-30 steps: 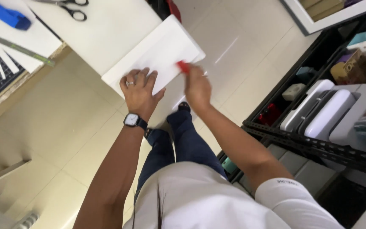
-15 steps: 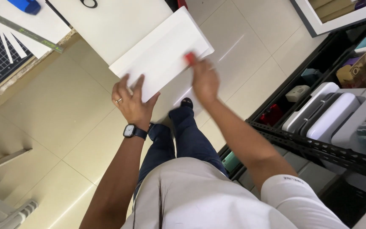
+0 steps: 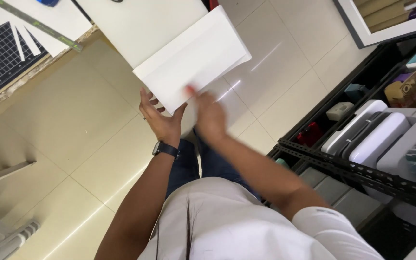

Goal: Applying white adhesive film to a drawer component, smoothing it with a squeegee and roller, and trimming the edges with a utility knife.

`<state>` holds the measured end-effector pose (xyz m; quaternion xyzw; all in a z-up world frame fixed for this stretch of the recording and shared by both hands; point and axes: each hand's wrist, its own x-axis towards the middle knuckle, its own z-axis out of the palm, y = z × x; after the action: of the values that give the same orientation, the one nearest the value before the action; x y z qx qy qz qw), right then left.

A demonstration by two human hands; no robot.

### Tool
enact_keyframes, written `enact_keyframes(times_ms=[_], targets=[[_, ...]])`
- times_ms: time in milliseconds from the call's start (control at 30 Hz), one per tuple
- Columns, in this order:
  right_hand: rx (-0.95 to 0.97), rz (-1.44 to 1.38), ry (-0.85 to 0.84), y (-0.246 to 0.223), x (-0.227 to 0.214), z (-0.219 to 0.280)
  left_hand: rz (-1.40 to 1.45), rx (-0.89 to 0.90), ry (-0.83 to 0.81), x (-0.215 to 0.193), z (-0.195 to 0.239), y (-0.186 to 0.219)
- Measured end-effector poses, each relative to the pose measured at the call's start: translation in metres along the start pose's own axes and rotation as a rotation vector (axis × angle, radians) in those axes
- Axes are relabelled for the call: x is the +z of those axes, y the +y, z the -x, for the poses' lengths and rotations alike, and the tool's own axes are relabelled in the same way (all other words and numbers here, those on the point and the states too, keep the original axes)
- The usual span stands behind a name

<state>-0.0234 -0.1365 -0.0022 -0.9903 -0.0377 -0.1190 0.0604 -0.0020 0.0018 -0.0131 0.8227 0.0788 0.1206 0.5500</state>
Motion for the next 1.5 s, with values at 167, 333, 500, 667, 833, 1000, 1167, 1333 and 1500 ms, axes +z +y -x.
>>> enact_keyframes(times_ms=[167, 333, 500, 667, 833, 1000, 1167, 1333, 1500], targets=[[-0.098, -0.053, -0.050, 0.042, 0.007, -0.014, 0.002, -0.021, -0.007, -0.004, 0.001, 0.005], [0.214, -0.152, -0.043, 0.023, -0.017, -0.019, 0.032, -0.042, -0.016, -0.003, 0.002, 0.005], [0.083, -0.035, -0.085, 0.023, -0.010, -0.026, 0.017, -0.084, -0.062, -0.009, -0.002, 0.019], [0.316, -0.123, -0.024, 0.076, 0.004, -0.046, -0.006, -0.103, -0.034, -0.007, 0.000, 0.017], [-0.149, -0.165, 0.114, 0.002, 0.003, -0.002, -0.050, -0.097, -0.049, -0.003, 0.000, 0.009], [0.401, 0.030, 0.072, 0.166, 0.008, -0.062, -0.007, -0.106, -0.057, -0.007, -0.002, 0.019], [0.235, -0.142, 0.091, 0.037, 0.017, -0.022, -0.014, -0.117, -0.063, -0.004, -0.007, 0.018], [0.014, -0.070, -0.033, 0.068, 0.015, -0.024, -0.041, -0.138, -0.099, -0.008, -0.004, 0.017], [0.510, -0.023, 0.173, 0.167, -0.004, -0.069, -0.014, -0.119, -0.055, -0.005, -0.007, 0.022]])
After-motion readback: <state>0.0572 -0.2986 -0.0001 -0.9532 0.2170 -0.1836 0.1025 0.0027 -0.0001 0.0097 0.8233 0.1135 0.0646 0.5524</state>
